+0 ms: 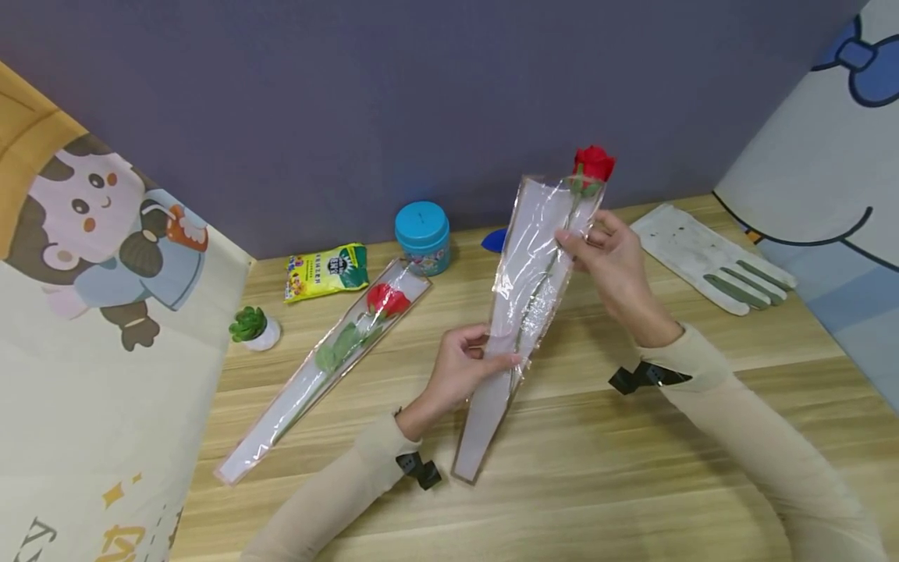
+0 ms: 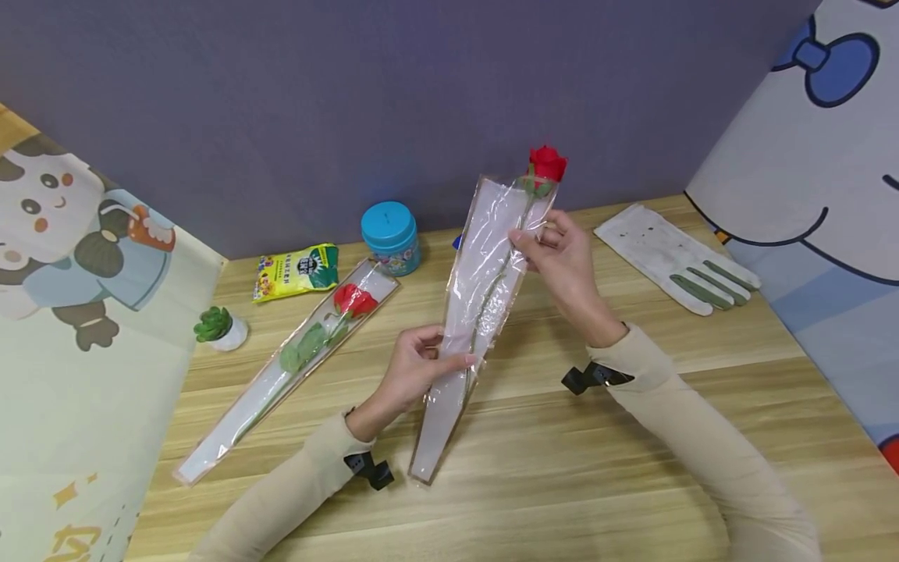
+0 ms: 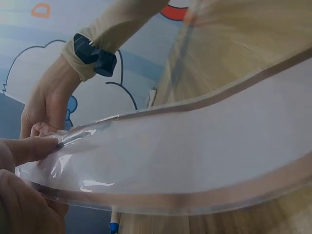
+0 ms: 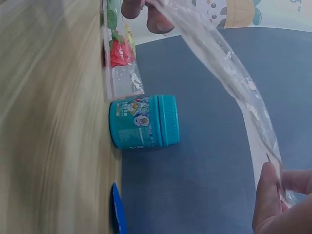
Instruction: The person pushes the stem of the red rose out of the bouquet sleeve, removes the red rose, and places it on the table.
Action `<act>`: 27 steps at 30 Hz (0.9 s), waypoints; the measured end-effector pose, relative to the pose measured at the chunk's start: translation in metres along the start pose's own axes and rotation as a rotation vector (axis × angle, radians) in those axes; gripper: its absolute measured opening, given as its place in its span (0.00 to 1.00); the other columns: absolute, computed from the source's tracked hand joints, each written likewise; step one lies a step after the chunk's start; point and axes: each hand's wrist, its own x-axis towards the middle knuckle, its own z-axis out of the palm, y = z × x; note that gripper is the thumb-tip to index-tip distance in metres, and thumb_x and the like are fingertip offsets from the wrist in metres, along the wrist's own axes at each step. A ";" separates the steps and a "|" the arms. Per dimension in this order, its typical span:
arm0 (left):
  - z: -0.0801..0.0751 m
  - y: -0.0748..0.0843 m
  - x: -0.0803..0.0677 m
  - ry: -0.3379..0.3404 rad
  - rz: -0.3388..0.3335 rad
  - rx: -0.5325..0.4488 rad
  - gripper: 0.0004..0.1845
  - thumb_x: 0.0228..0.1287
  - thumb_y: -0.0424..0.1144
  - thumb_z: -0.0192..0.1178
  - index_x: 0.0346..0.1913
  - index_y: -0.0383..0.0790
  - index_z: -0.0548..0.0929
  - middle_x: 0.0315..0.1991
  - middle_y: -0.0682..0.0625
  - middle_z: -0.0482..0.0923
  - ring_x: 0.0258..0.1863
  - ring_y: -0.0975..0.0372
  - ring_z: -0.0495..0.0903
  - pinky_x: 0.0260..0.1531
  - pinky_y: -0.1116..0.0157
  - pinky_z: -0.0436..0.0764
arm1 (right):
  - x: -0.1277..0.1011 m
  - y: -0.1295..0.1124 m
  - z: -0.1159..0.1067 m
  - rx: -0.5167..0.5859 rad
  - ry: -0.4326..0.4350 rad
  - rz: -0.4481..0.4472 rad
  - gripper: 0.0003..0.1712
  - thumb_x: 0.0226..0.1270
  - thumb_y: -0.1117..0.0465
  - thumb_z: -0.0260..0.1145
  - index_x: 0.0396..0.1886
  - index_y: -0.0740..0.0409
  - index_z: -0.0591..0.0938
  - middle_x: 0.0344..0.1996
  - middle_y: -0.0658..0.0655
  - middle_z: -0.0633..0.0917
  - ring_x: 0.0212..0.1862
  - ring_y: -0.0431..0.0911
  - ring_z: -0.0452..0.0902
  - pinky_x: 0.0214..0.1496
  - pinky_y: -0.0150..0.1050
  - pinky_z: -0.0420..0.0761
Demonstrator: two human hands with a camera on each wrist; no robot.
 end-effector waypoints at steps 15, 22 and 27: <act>0.000 -0.003 -0.002 -0.007 0.053 0.005 0.21 0.56 0.26 0.75 0.54 0.27 0.85 0.47 0.31 0.89 0.34 0.68 0.88 0.35 0.68 0.90 | -0.012 0.013 0.011 -0.053 -0.086 -0.021 0.23 0.68 0.72 0.70 0.60 0.54 0.78 0.34 0.44 0.93 0.34 0.36 0.90 0.36 0.32 0.90; 0.000 -0.003 -0.003 -0.072 0.039 -0.031 0.27 0.55 0.24 0.74 0.60 0.29 0.82 0.48 0.29 0.87 0.34 0.67 0.89 0.35 0.65 0.91 | -0.017 0.022 0.012 -0.128 -0.165 -0.016 0.31 0.69 0.73 0.68 0.70 0.62 0.72 0.36 0.42 0.93 0.34 0.37 0.90 0.36 0.32 0.90; -0.002 -0.002 -0.004 -0.081 0.023 -0.041 0.28 0.56 0.24 0.74 0.61 0.29 0.82 0.48 0.29 0.87 0.34 0.64 0.90 0.34 0.62 0.92 | -0.021 0.023 0.012 -0.161 -0.198 -0.015 0.33 0.70 0.72 0.68 0.73 0.64 0.70 0.37 0.42 0.93 0.35 0.37 0.90 0.39 0.32 0.91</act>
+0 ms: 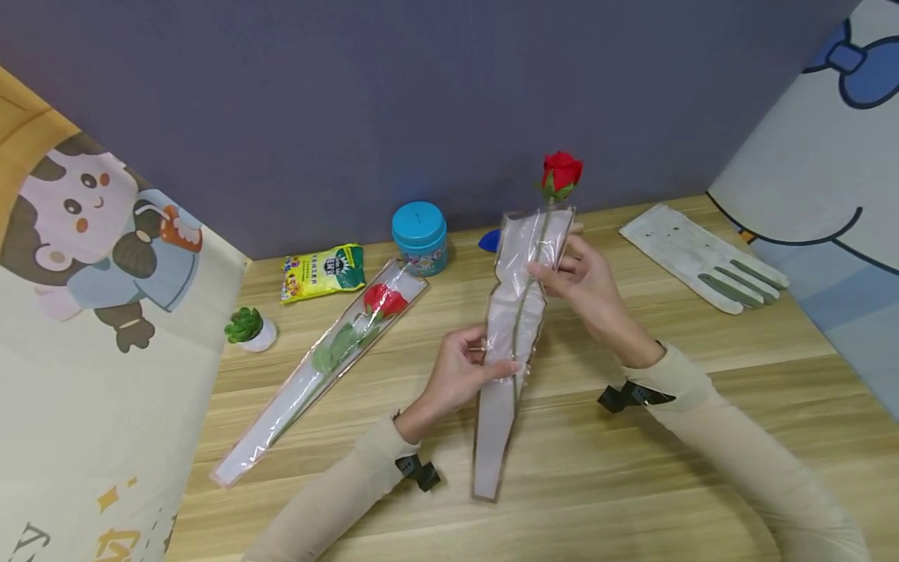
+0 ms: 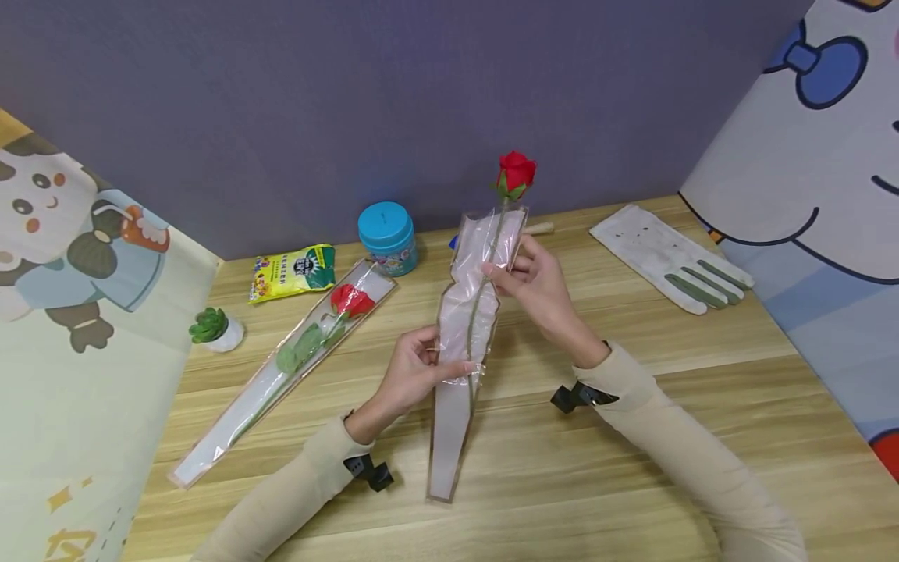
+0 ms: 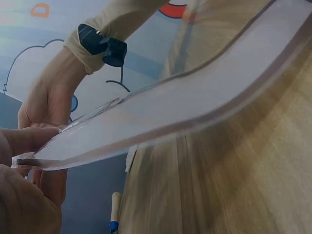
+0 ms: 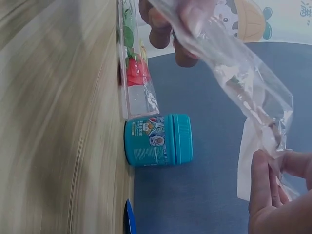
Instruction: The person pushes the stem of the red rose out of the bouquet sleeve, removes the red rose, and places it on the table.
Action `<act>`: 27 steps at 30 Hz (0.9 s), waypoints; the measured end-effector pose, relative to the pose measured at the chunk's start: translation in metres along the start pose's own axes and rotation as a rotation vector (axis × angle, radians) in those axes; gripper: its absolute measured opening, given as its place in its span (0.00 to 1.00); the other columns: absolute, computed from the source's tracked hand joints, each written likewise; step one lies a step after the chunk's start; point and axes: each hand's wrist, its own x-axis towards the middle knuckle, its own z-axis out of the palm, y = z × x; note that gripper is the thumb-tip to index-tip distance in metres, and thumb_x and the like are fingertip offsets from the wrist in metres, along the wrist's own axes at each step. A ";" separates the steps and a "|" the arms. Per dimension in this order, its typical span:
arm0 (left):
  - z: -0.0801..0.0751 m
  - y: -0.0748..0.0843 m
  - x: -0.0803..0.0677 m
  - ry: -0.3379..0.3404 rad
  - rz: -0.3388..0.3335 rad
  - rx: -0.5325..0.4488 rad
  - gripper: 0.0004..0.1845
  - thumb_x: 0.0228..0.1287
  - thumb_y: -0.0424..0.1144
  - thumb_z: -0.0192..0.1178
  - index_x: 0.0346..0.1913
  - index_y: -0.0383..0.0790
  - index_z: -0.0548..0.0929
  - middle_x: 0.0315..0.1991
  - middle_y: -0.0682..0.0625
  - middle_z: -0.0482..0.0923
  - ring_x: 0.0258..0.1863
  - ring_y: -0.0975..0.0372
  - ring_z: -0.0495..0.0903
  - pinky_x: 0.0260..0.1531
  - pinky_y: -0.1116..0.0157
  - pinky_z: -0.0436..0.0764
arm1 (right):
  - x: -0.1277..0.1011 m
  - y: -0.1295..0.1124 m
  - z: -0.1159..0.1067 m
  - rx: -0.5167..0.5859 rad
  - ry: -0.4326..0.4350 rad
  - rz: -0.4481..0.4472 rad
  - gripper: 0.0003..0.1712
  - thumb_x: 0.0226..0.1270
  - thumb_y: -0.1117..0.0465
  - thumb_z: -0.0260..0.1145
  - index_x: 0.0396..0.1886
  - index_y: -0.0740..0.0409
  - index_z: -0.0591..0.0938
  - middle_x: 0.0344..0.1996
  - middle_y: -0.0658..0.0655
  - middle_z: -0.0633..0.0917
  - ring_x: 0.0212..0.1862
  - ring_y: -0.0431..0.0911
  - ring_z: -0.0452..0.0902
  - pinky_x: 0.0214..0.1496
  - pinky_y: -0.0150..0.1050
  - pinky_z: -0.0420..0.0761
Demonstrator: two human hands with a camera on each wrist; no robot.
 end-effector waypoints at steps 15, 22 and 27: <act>-0.005 -0.006 -0.005 -0.001 0.025 -0.007 0.20 0.56 0.23 0.73 0.53 0.25 0.85 0.46 0.28 0.88 0.32 0.68 0.90 0.32 0.62 0.92 | -0.007 -0.006 -0.001 -0.108 -0.070 0.058 0.30 0.71 0.70 0.68 0.70 0.67 0.71 0.38 0.41 0.90 0.39 0.38 0.88 0.42 0.34 0.91; -0.005 -0.006 -0.005 0.004 0.008 -0.013 0.20 0.57 0.24 0.73 0.53 0.23 0.85 0.47 0.28 0.88 0.32 0.69 0.89 0.33 0.66 0.91 | -0.004 -0.008 -0.002 -0.082 -0.056 0.066 0.25 0.70 0.70 0.70 0.64 0.63 0.75 0.40 0.41 0.91 0.39 0.38 0.88 0.43 0.33 0.90; -0.007 -0.005 -0.005 -0.007 0.009 0.023 0.21 0.57 0.25 0.74 0.54 0.25 0.85 0.46 0.28 0.88 0.33 0.69 0.88 0.34 0.67 0.91 | -0.002 -0.013 -0.002 -0.058 -0.024 0.049 0.19 0.69 0.70 0.70 0.57 0.57 0.79 0.39 0.41 0.92 0.38 0.38 0.89 0.44 0.33 0.90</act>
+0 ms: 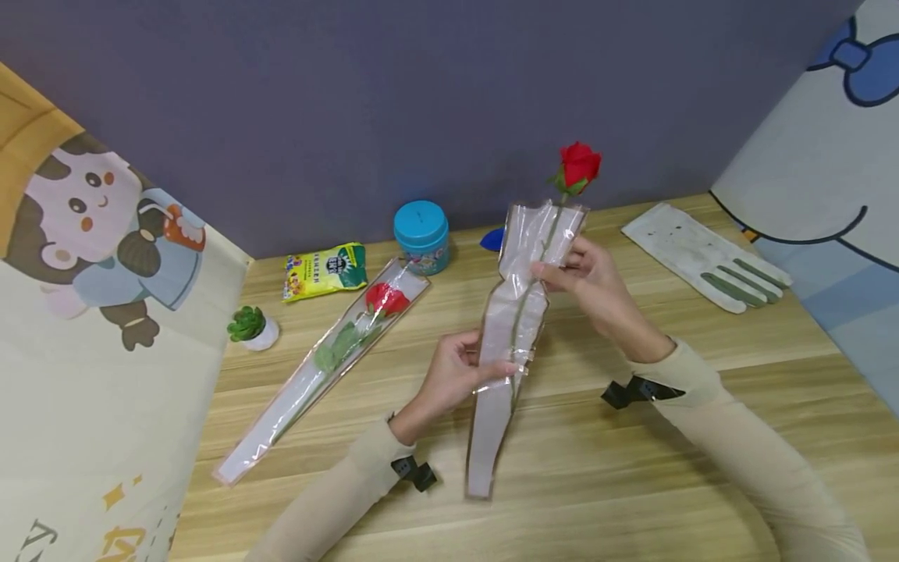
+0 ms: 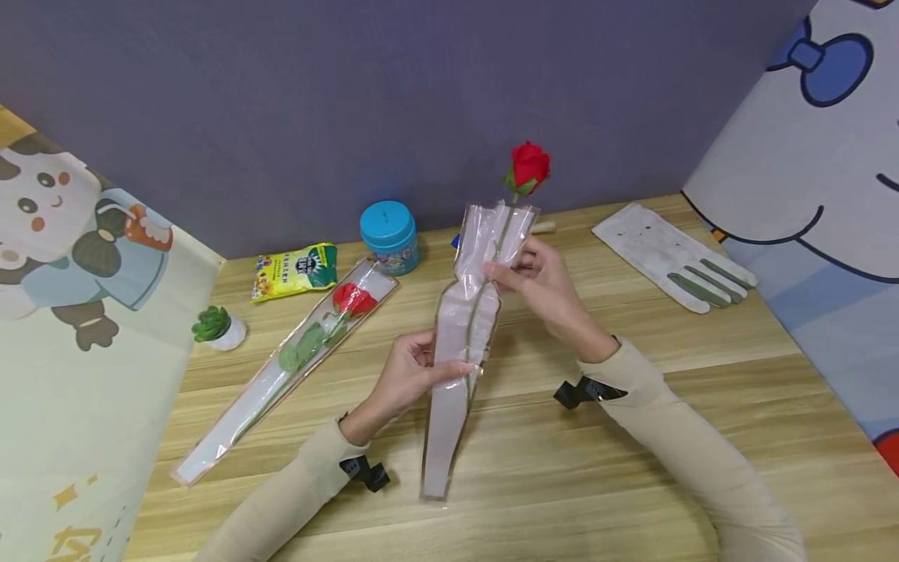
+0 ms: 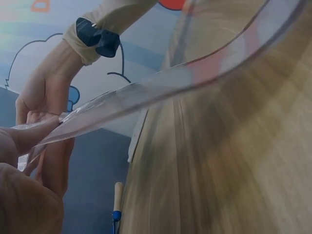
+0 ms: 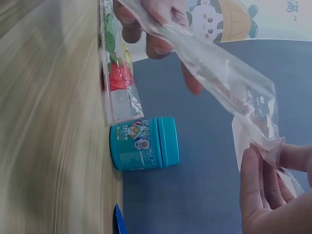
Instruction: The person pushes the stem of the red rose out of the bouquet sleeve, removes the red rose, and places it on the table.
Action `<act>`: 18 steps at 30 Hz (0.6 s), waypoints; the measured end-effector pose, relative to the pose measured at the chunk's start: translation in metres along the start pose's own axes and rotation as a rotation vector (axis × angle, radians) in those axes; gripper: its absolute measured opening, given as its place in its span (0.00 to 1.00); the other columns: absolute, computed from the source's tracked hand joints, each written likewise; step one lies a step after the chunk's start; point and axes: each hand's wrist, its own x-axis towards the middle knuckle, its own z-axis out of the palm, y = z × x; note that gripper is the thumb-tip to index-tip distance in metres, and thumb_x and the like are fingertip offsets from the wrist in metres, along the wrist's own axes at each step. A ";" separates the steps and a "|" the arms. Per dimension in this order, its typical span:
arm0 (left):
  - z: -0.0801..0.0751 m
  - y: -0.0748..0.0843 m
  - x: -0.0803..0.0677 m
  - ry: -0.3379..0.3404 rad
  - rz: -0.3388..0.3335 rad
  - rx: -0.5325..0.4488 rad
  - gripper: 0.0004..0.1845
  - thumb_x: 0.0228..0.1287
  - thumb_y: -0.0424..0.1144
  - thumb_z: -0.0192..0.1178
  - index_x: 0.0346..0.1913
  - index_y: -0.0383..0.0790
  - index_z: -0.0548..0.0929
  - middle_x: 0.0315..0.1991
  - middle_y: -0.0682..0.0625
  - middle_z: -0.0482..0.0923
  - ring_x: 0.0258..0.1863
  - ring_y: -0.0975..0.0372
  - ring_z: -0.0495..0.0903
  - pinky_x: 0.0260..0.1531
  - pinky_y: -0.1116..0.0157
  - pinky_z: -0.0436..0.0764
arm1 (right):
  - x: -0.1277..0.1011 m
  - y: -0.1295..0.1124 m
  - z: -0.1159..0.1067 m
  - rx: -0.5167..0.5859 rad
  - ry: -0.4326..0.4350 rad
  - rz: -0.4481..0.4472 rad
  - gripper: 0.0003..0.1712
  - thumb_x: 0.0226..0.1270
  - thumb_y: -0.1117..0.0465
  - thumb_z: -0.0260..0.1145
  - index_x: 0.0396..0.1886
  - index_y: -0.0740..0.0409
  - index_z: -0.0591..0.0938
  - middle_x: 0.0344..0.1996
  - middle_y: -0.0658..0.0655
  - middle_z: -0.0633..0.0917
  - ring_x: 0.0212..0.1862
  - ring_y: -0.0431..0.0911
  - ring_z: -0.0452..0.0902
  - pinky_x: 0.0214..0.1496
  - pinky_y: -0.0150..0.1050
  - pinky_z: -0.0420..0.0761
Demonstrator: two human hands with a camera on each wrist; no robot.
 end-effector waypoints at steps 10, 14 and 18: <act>-0.004 -0.001 0.001 -0.037 -0.023 0.052 0.28 0.55 0.26 0.75 0.61 0.29 0.82 0.49 0.30 0.87 0.33 0.69 0.87 0.36 0.65 0.91 | 0.003 0.001 -0.001 0.049 0.013 0.033 0.19 0.70 0.68 0.71 0.58 0.56 0.80 0.38 0.43 0.92 0.39 0.38 0.88 0.45 0.33 0.90; -0.005 0.000 0.001 -0.039 -0.041 0.069 0.30 0.55 0.27 0.76 0.63 0.30 0.81 0.50 0.31 0.88 0.36 0.66 0.89 0.38 0.64 0.91 | 0.005 0.003 -0.001 0.075 0.031 0.049 0.16 0.71 0.66 0.70 0.56 0.54 0.81 0.37 0.43 0.92 0.38 0.38 0.86 0.43 0.32 0.89; -0.007 0.001 0.001 -0.048 -0.062 0.078 0.32 0.55 0.28 0.77 0.65 0.32 0.80 0.51 0.32 0.88 0.41 0.58 0.91 0.40 0.62 0.92 | 0.006 0.003 -0.002 0.099 0.045 0.055 0.14 0.71 0.65 0.71 0.54 0.54 0.81 0.37 0.43 0.92 0.37 0.37 0.86 0.43 0.31 0.89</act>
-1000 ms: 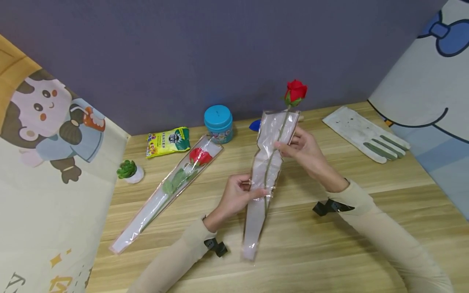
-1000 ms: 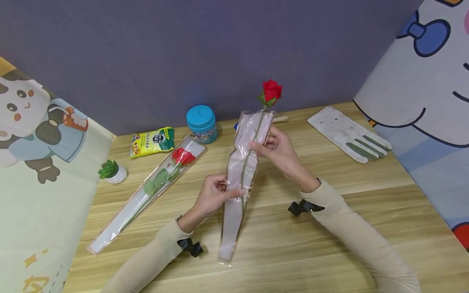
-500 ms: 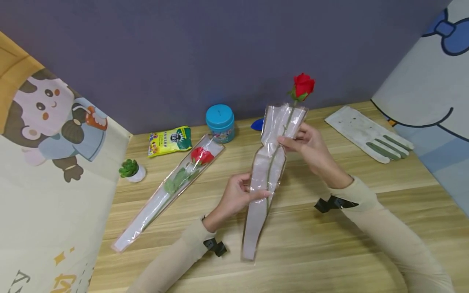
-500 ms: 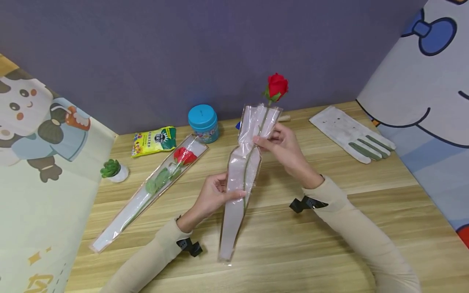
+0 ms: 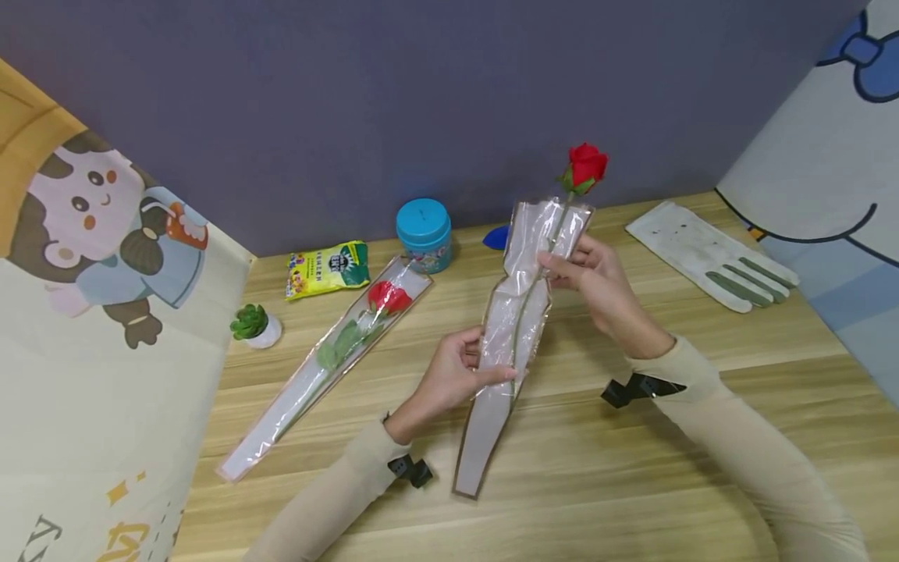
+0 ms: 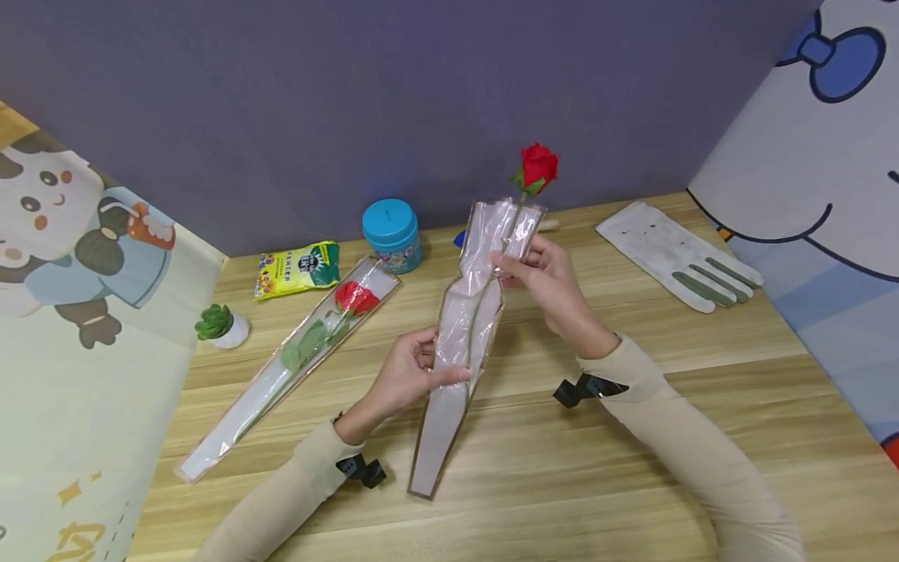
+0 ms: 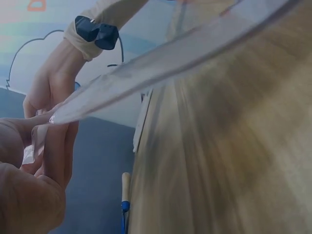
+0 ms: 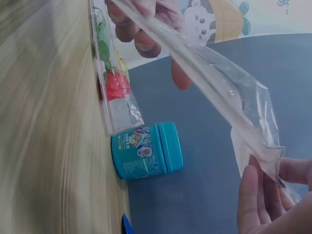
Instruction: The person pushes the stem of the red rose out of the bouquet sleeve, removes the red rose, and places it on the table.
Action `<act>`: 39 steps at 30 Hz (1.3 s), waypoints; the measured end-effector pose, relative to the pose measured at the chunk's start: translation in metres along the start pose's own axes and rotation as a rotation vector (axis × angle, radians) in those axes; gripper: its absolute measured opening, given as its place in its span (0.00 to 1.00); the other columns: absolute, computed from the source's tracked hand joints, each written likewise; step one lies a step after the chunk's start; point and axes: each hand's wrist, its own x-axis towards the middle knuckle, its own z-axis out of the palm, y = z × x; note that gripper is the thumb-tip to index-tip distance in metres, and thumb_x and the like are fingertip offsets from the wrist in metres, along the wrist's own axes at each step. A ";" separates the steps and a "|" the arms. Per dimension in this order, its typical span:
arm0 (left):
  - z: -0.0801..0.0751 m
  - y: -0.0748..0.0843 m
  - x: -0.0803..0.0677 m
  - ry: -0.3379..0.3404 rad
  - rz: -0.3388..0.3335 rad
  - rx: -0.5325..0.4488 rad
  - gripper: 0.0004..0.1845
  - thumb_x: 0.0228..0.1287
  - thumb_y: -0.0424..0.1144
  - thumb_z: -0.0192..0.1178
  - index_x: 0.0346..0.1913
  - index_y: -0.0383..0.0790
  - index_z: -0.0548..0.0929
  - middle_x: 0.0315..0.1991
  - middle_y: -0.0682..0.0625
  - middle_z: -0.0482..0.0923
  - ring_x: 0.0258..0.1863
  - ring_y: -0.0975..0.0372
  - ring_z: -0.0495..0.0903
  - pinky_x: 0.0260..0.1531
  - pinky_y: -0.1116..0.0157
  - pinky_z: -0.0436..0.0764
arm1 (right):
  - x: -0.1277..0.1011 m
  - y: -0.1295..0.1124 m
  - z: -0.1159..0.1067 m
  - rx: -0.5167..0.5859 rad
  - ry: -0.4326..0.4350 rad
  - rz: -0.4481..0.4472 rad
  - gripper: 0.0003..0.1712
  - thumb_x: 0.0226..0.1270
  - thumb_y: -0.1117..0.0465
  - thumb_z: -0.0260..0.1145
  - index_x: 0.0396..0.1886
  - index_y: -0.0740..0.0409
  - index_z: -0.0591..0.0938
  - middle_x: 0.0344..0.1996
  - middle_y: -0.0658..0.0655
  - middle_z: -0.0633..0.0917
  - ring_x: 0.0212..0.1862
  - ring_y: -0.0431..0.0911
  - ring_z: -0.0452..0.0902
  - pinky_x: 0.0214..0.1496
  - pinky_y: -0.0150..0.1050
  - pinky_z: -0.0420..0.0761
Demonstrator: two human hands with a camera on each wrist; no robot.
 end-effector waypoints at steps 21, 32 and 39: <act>-0.003 0.000 -0.001 -0.084 0.009 -0.041 0.27 0.56 0.23 0.74 0.61 0.29 0.80 0.44 0.30 0.88 0.32 0.71 0.85 0.32 0.72 0.87 | 0.003 -0.007 -0.012 0.130 0.089 -0.082 0.10 0.69 0.67 0.72 0.47 0.56 0.82 0.32 0.45 0.92 0.31 0.36 0.86 0.37 0.29 0.88; -0.003 0.001 -0.004 -0.098 0.014 0.028 0.26 0.57 0.26 0.74 0.60 0.30 0.81 0.41 0.33 0.88 0.30 0.70 0.83 0.30 0.73 0.84 | 0.004 -0.015 -0.022 0.204 0.135 -0.137 0.09 0.67 0.68 0.73 0.45 0.58 0.84 0.32 0.49 0.93 0.32 0.37 0.87 0.37 0.28 0.88; -0.008 0.000 -0.002 -0.074 0.026 0.001 0.28 0.57 0.24 0.73 0.62 0.28 0.79 0.48 0.29 0.87 0.35 0.70 0.86 0.37 0.71 0.87 | 0.005 -0.020 -0.028 0.163 0.146 -0.145 0.09 0.66 0.68 0.74 0.44 0.58 0.84 0.32 0.49 0.93 0.32 0.38 0.87 0.36 0.28 0.87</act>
